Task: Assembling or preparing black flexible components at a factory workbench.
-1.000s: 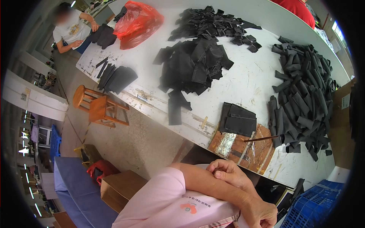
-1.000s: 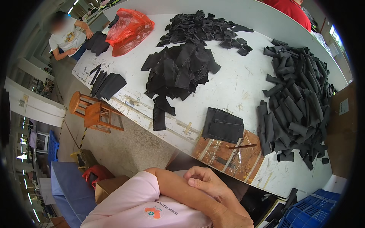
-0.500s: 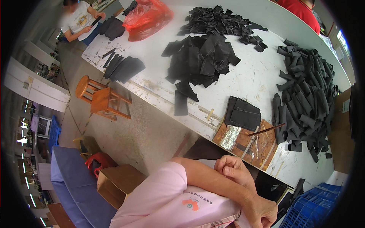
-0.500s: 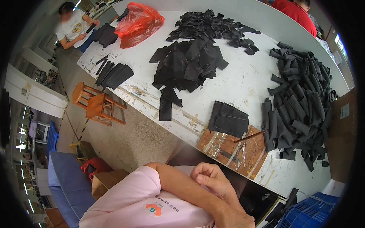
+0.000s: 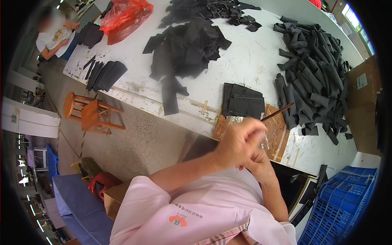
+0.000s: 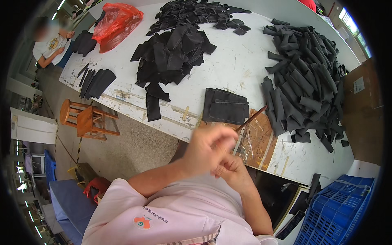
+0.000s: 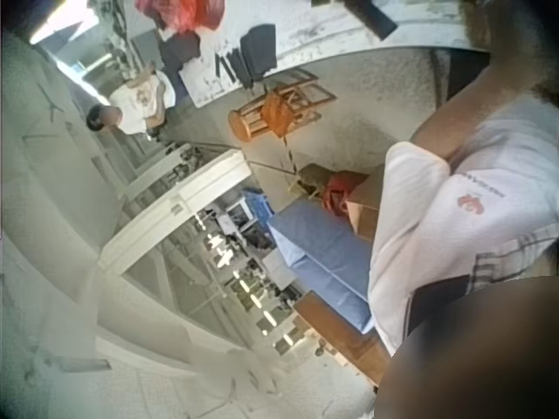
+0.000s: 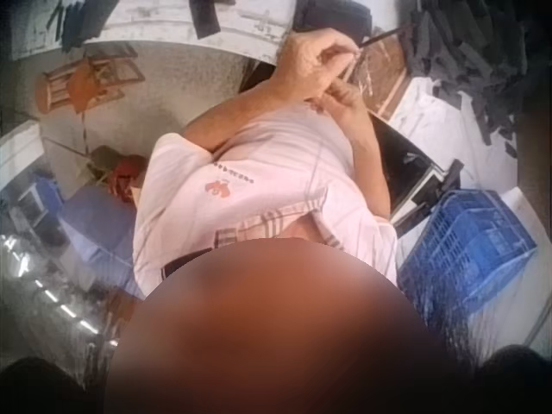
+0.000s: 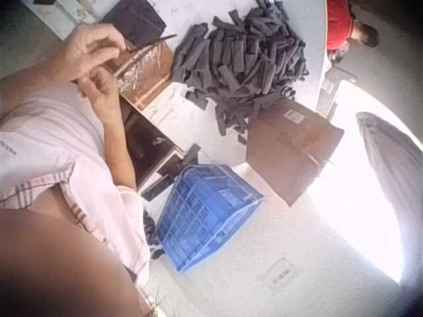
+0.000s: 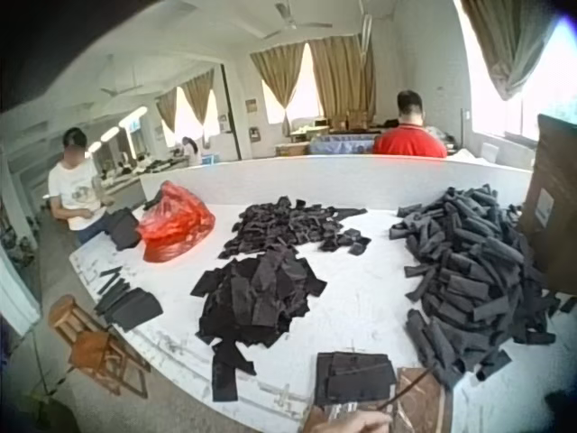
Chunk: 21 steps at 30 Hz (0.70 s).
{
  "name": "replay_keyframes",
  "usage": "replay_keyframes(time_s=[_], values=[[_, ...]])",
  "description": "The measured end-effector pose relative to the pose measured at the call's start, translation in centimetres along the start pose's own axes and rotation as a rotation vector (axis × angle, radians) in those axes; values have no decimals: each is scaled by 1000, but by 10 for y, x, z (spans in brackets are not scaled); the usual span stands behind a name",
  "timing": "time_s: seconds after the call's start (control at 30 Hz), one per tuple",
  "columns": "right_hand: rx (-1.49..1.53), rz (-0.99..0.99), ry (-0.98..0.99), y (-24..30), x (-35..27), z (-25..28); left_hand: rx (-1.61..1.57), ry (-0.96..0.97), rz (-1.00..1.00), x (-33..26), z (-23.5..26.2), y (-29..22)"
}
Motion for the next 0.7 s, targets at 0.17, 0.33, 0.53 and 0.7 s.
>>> replay_keyframes(time_s=[0.17,0.33,0.53,0.7], values=[[95,-2,-153,-3,18,0,427,-339,166,49,41,90],[-69,-15,-180,-9,24,-1,653,-364,265,64,26,121],[-1189,614,-214,26,39,-14,428,-280,28,42,45,85],[-1063,569,-120,53,50,-32,63,292,46,4,60,24]])
Point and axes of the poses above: each hand's wrist, its own x-axis towards the middle knuckle, its own z-axis out of the back of the hand, y = z × x, the point moved 1 cm from there along x, towards the middle knuckle, and after that the axes turned 10 degrees about z, right-handed, at the moved point
